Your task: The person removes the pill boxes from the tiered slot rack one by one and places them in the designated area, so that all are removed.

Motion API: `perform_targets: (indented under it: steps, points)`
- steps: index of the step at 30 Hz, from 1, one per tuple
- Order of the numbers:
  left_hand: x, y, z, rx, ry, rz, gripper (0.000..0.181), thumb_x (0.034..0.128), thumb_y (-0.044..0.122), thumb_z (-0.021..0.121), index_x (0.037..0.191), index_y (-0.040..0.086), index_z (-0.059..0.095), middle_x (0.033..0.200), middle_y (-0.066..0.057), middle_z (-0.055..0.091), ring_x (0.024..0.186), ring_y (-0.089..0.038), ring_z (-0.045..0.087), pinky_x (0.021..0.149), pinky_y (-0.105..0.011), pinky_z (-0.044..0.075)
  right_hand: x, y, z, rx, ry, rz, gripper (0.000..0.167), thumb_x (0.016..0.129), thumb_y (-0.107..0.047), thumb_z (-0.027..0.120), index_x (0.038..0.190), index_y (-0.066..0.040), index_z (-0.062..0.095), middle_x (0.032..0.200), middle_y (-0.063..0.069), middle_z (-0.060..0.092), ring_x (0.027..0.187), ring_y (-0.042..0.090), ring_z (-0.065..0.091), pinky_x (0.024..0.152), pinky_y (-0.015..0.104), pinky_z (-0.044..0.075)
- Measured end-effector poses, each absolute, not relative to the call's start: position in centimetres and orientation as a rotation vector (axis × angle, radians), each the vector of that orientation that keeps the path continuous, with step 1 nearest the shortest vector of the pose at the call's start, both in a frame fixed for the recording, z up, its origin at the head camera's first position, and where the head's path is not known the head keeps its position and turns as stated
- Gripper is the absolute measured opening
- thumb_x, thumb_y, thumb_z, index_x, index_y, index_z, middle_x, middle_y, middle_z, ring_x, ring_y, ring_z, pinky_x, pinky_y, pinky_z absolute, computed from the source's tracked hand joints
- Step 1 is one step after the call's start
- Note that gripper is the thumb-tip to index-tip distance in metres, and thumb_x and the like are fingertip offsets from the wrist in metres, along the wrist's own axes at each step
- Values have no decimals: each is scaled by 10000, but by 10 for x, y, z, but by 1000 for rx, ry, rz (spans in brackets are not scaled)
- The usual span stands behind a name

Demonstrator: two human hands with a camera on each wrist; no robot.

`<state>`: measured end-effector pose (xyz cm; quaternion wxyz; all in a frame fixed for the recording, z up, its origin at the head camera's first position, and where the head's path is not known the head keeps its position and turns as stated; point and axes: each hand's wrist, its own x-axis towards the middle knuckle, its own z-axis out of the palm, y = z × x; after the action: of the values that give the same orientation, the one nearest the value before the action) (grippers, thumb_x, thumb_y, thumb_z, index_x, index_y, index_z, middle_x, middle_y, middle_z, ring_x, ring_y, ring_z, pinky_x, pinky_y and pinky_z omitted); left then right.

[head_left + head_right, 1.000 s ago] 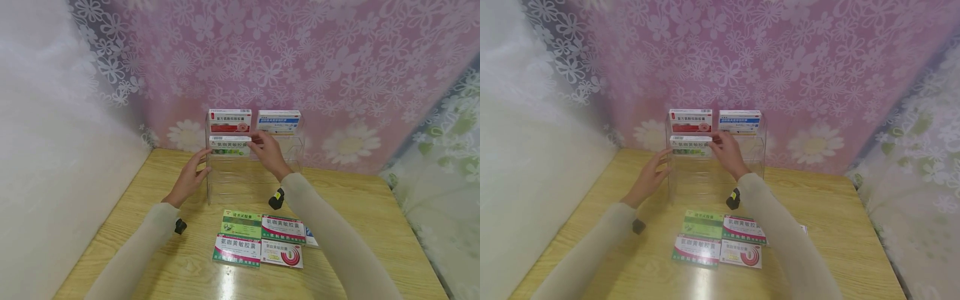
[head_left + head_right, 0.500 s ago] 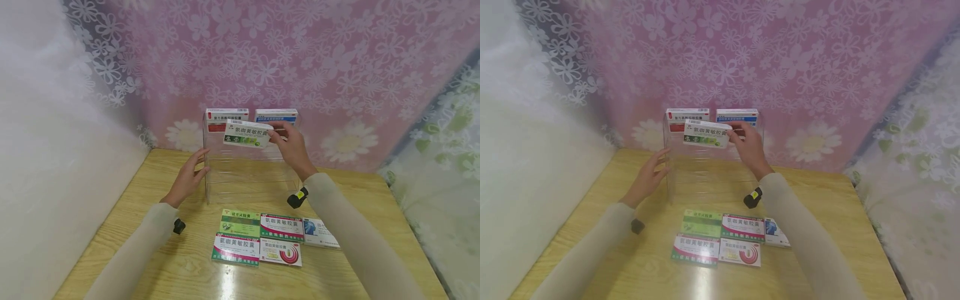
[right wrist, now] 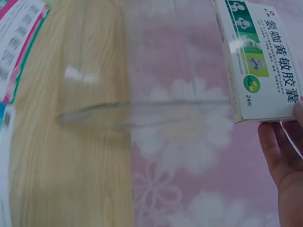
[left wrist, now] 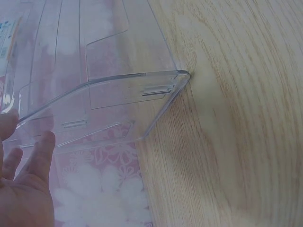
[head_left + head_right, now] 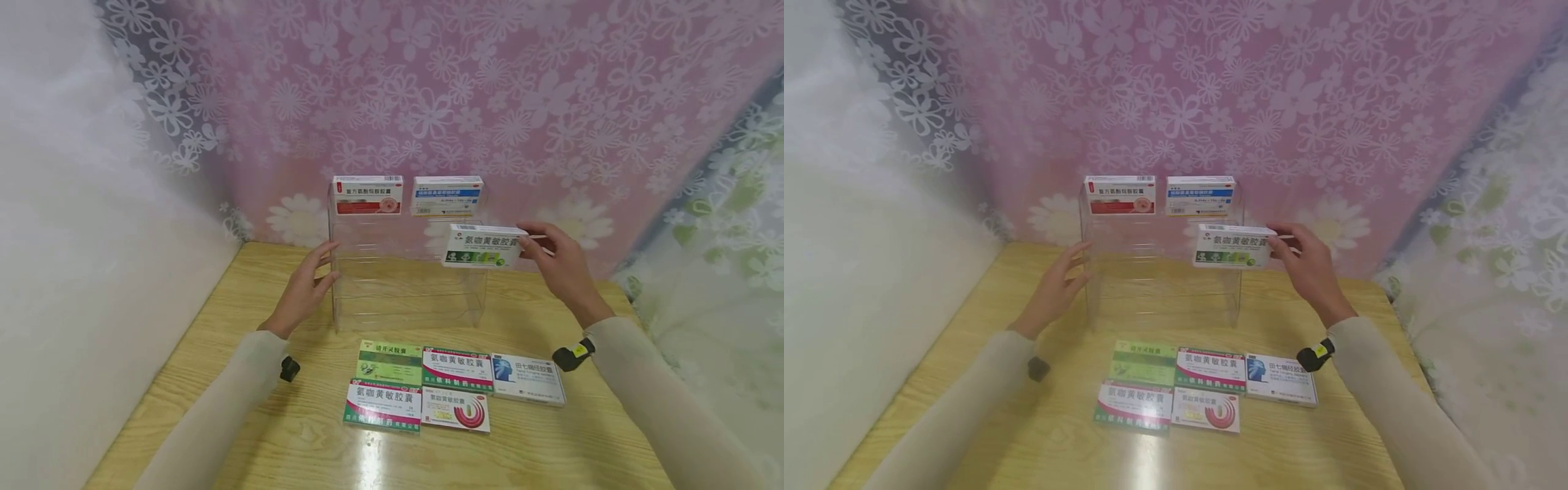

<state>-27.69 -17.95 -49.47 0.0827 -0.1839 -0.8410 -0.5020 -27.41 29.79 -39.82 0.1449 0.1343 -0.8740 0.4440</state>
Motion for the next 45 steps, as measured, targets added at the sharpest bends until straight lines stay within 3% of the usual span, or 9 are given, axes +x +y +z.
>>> perform_targets:
  steps: [4,10,20,27,36,42,45]
  points:
    - [-277,-180,-495,-553,-2509,-1498,661,1121,120,623,1695,340,378,1808,-17,263,1560,-360,476,1161,-595,547,-259,332,-409,390,-2584,1234,439,1155,-255,581,1554,-74,583,1358,80,621,1040,-135,635,839,40,564]
    - [-279,-183,-497,-578,-2477,-1493,653,1113,79,631,1699,232,387,1803,-44,277,1545,-394,485,1145,-625,548,-238,382,-424,365,-2660,1198,455,1162,-213,561,1574,-20,548,1246,-148,594,999,-151,641,808,50,568]
    - [-277,-183,-496,-570,-2497,-1505,653,1119,125,629,1703,274,377,1805,-36,270,1558,-380,473,1163,-634,530,-206,472,-461,258,-2872,1154,516,1191,-290,482,1621,-5,481,1270,-381,495,998,-190,633,784,99,586]
    - [-276,-182,-497,-568,-2500,-1503,666,1119,109,627,1704,300,371,1807,-51,268,1562,-378,467,1166,-637,527,-188,522,-499,135,-3007,1331,555,1198,-319,453,1629,31,449,1242,-423,529,1031,-147,663,789,251,665]
    - [-277,-182,-498,-578,-2487,-1495,668,1116,90,629,1698,305,381,1804,-24,274,1554,-379,476,1156,-635,536,-171,549,-535,9,-3102,1461,627,1202,-337,441,1604,142,401,1192,-423,545,1023,-135,660,796,285,667]
    - [-277,-182,-497,-587,-2486,-1496,666,1119,109,628,1698,325,377,1806,-42,270,1553,-385,475,1152,-640,537,-169,548,-545,1,-3113,1542,593,1199,-310,461,1599,126,428,1163,-362,637,1003,-17,729,773,313,665]
    - [-277,-181,-496,-572,-2496,-1501,668,1124,120,623,1691,373,375,1808,-39,265,1557,-378,471,1159,-635,534,-170,548,-546,-2,-3106,1577,594,1197,-294,468,1603,136,412,1209,-315,652,1029,-21,733,799,315,676]
